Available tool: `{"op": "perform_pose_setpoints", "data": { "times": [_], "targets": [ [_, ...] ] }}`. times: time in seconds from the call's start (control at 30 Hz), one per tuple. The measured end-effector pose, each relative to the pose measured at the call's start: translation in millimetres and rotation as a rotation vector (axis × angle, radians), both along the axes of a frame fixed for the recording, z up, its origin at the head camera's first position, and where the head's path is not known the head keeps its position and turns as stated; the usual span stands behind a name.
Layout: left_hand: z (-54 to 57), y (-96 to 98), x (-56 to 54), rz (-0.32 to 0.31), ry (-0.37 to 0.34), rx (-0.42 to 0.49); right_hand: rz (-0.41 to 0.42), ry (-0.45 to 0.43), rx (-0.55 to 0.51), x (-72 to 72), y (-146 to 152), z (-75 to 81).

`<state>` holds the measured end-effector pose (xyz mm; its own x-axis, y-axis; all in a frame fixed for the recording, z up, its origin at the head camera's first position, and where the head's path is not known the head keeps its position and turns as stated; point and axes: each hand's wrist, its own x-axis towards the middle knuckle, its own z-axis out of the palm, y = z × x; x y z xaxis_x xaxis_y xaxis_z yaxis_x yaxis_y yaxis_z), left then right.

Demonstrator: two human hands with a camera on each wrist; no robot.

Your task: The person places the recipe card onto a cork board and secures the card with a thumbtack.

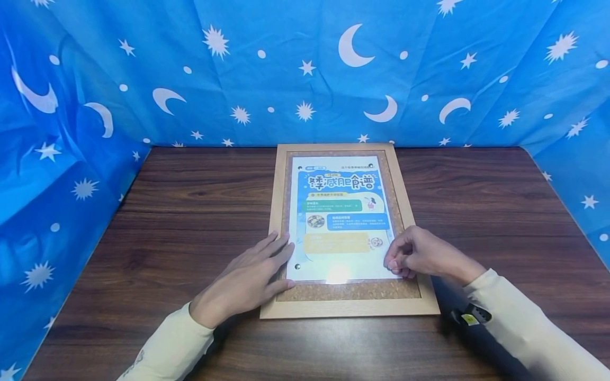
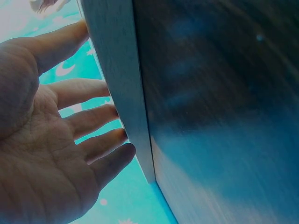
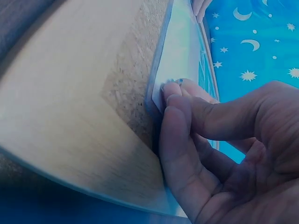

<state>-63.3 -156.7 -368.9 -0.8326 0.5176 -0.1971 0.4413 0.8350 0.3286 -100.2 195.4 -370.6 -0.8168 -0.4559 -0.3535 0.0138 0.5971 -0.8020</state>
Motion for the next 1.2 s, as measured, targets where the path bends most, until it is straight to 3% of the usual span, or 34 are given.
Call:
{"op": "perform_pose_setpoints", "data": {
  "times": [0.6,0.87,1.2],
  "targets": [
    [-1.4,-0.2,-0.6,0.004,0.011,-0.003,-0.049,0.01,0.24,-6.9,-10,5.9],
    [-0.5,-1.8,2.0,0.0,0.012,-0.003,-0.01,-0.008,0.283,-11.7,-17,6.2],
    [0.3,-3.4,3.0,-0.001,0.026,-0.008,0.059,0.032,0.366,-15.2,-25,9.2]
  ]
}}
